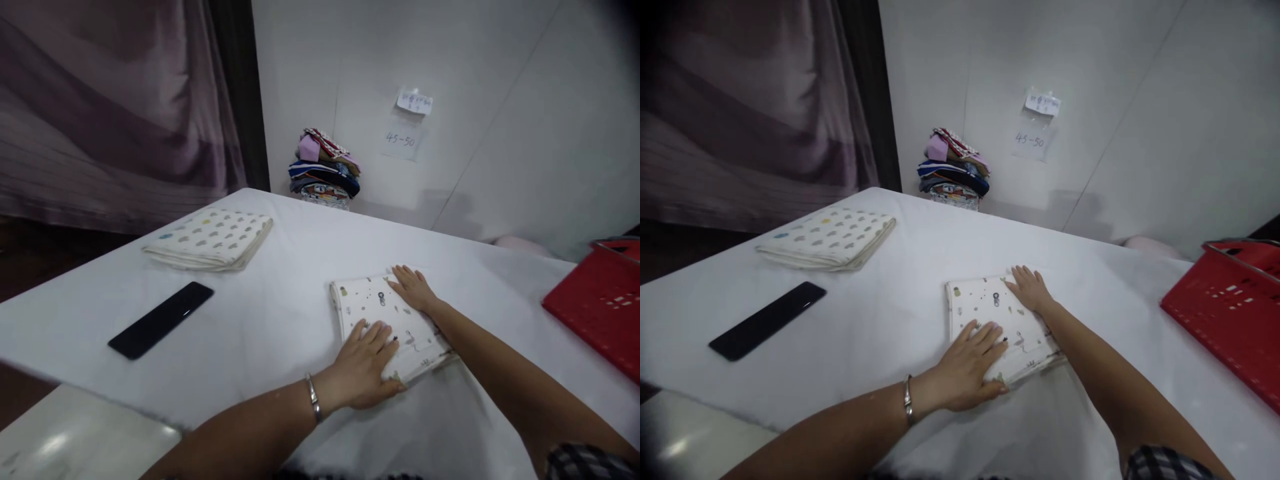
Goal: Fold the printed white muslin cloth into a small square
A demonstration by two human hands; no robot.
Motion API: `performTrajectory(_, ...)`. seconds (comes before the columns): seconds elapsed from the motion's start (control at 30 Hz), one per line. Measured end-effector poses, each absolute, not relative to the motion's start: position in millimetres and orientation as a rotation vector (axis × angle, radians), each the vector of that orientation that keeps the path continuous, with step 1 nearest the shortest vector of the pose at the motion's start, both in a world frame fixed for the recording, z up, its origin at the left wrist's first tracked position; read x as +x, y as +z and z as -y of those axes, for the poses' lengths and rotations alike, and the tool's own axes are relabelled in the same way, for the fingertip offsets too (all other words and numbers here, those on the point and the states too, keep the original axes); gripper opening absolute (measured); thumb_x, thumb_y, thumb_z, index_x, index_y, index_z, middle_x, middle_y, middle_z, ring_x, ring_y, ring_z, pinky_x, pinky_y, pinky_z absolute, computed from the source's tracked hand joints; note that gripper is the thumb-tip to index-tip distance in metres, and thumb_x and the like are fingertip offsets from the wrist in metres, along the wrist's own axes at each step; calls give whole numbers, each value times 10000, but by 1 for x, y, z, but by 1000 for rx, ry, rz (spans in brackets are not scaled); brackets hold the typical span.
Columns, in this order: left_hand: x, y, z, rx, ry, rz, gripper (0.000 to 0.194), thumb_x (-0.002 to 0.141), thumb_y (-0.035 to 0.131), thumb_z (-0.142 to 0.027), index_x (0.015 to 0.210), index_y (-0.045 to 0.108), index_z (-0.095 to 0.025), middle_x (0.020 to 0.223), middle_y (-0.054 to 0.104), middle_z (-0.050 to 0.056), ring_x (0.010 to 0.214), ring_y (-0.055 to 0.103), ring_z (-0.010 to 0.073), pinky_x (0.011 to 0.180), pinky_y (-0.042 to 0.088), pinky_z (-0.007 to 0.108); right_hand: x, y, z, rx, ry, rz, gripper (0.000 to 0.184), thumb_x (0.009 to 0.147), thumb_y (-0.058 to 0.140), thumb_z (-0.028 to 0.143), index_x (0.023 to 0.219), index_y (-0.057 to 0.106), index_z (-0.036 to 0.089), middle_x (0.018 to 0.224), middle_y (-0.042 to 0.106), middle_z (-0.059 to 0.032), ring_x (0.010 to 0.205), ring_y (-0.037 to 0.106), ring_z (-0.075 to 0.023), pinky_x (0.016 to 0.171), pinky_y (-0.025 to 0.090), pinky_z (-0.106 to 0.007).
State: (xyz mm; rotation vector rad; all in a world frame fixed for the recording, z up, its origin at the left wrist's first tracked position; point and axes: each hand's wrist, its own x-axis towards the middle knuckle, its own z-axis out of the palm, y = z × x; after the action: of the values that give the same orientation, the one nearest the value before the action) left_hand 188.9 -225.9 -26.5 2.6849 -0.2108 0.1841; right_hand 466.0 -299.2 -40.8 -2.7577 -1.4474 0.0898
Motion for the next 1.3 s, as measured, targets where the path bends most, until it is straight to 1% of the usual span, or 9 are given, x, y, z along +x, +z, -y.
performTrajectory(0.2,190,-28,228,2658,278,204,647,853,346,-624,1365,367,-230,1455,341,90,1380,196,255,1128,69,481,437,-23,290,-2650,1,1488,614,926,249,519,1430,286,170,1516,173,-93,1399,71,-244,1111,73,-501)
performTrajectory(0.37,189,-27,230,2640,268,188,662,837,348,-650,1348,384,-231,1447,351,97,1370,217,266,1116,78,492,403,-43,287,-2522,12,1665,594,930,249,503,1438,269,194,1506,212,-78,1396,109,-206,1118,82,-471)
performTrajectory(0.5,192,-22,229,2586,332,215,631,827,382,-652,1270,481,-213,1372,453,103,1319,319,271,1100,152,487,403,-48,287,-2514,32,1646,585,929,285,462,1439,264,177,1503,214,-92,1394,117,-210,1115,95,-476)
performTrajectory(0.6,201,-17,205,2419,481,177,424,887,414,-512,1135,592,-217,1246,576,60,1191,476,208,1052,301,387,397,-36,288,-2502,96,1595,572,930,286,452,1439,269,190,1506,201,-96,1394,105,-226,1107,115,-503)
performTrajectory(0.67,207,-16,175,2278,638,-66,307,905,441,-368,1105,614,-213,1180,619,37,1118,530,171,1009,365,326,383,-27,288,-2458,110,1589,574,928,293,463,1441,268,208,1509,189,-91,1395,91,-236,1105,113,-515)
performTrajectory(0.73,212,-19,140,2137,769,-494,271,881,471,-258,1094,625,-192,1164,627,48,1114,533,174,1005,380,321,363,-20,290,-2383,140,1634,583,924,300,483,1444,263,224,1510,186,-81,1396,87,-233,1109,105,-509)
performTrajectory(0.8,213,-28,111,2045,713,-690,296,867,457,-183,1113,623,-170,1188,618,59,1106,545,165,991,399,302,342,-18,293,-2308,219,1695,586,923,296,501,1446,261,238,1509,191,-70,1395,100,-223,1112,113,-498)
performTrajectory(1.03,220,-49,94,2077,566,-626,313,862,460,-175,1104,654,-209,1160,646,19,1088,575,159,984,408,283,311,-32,302,-2179,272,1796,570,920,342,498,1437,278,267,1506,198,-69,1391,124,-239,1099,124,-534)
performTrajectory(1.3,225,-50,95,2095,557,-594,306,848,460,-168,1055,681,-212,1095,677,17,1025,601,168,936,424,273,295,-21,312,-2141,303,1819,557,925,339,490,1439,267,289,1499,232,-46,1387,151,-221,1114,147,-505)
